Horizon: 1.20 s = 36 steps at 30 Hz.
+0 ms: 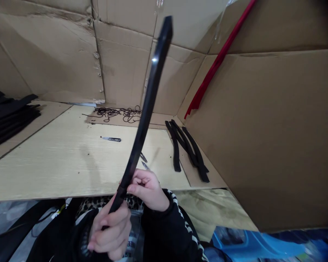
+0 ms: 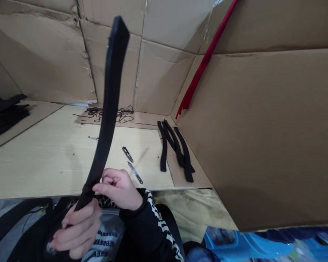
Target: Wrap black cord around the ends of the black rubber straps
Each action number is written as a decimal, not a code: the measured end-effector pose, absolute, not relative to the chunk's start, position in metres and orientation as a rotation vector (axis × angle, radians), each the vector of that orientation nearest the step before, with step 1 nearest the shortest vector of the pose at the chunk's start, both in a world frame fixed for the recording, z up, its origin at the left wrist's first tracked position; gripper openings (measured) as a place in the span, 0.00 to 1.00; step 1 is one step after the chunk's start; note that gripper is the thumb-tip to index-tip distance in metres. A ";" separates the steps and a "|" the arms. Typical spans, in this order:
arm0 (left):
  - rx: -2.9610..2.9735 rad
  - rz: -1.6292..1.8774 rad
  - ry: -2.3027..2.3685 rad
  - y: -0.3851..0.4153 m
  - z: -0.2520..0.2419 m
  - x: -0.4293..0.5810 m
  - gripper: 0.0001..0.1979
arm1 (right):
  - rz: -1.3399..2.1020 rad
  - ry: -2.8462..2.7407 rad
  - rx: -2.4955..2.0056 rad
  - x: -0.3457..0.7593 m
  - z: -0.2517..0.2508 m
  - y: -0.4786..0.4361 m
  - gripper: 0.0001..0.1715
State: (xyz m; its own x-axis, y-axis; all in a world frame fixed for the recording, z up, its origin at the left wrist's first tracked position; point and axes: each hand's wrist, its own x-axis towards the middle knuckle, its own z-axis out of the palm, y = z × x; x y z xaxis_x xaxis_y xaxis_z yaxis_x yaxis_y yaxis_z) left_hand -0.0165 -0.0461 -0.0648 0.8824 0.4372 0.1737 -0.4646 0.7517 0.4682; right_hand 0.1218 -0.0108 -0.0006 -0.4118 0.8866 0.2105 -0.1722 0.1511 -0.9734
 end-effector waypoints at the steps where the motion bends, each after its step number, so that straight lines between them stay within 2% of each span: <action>1: 0.464 0.463 -0.179 -0.044 -0.065 -0.016 0.29 | 1.390 -1.522 -0.733 0.122 0.000 -0.011 0.16; 4: 0.390 0.465 -0.264 -0.035 -0.057 -0.019 0.24 | 1.258 -1.605 -0.824 0.127 0.001 -0.009 0.14; 9: 0.937 0.761 0.677 -0.025 -0.033 -0.027 0.23 | 1.009 -1.643 -1.074 0.142 -0.004 -0.007 0.18; 12: 1.160 0.856 0.961 -0.028 -0.029 -0.024 0.23 | 0.902 -1.661 -1.160 0.145 -0.006 -0.008 0.20; 15: 1.053 0.813 0.899 -0.033 -0.032 -0.022 0.24 | 0.941 -1.655 -1.103 0.146 -0.004 -0.008 0.19; 19: 0.697 0.628 0.561 -0.034 -0.036 -0.029 0.24 | 1.139 -1.616 -0.946 0.146 0.001 -0.008 0.17; 27: 0.381 0.439 -0.063 -0.038 -0.064 -0.026 0.24 | 1.393 -1.545 -0.860 0.135 0.004 -0.013 0.25; 30: 0.468 0.447 0.031 -0.036 -0.066 -0.017 0.26 | 1.350 -1.460 -0.857 0.130 0.003 -0.010 0.21; 32: 0.538 0.499 0.168 -0.031 -0.059 -0.012 0.22 | 1.259 -1.416 -0.911 0.130 0.002 -0.008 0.18; 34: 0.631 0.622 0.390 -0.028 -0.051 -0.008 0.20 | 1.158 -1.423 -1.008 0.131 0.000 -0.006 0.18; 36: 0.824 0.798 0.701 -0.026 -0.044 -0.006 0.24 | 1.040 -1.462 -1.119 0.132 -0.002 -0.006 0.18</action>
State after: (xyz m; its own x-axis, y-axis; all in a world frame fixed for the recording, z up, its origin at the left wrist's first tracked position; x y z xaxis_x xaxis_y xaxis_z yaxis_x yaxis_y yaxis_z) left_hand -0.0065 -0.0261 -0.0440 0.5159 0.8264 -0.2257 -0.3313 0.4354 0.8371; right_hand 0.1320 -0.0057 -0.0016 -0.0923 0.9761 0.1969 0.1339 0.2081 -0.9689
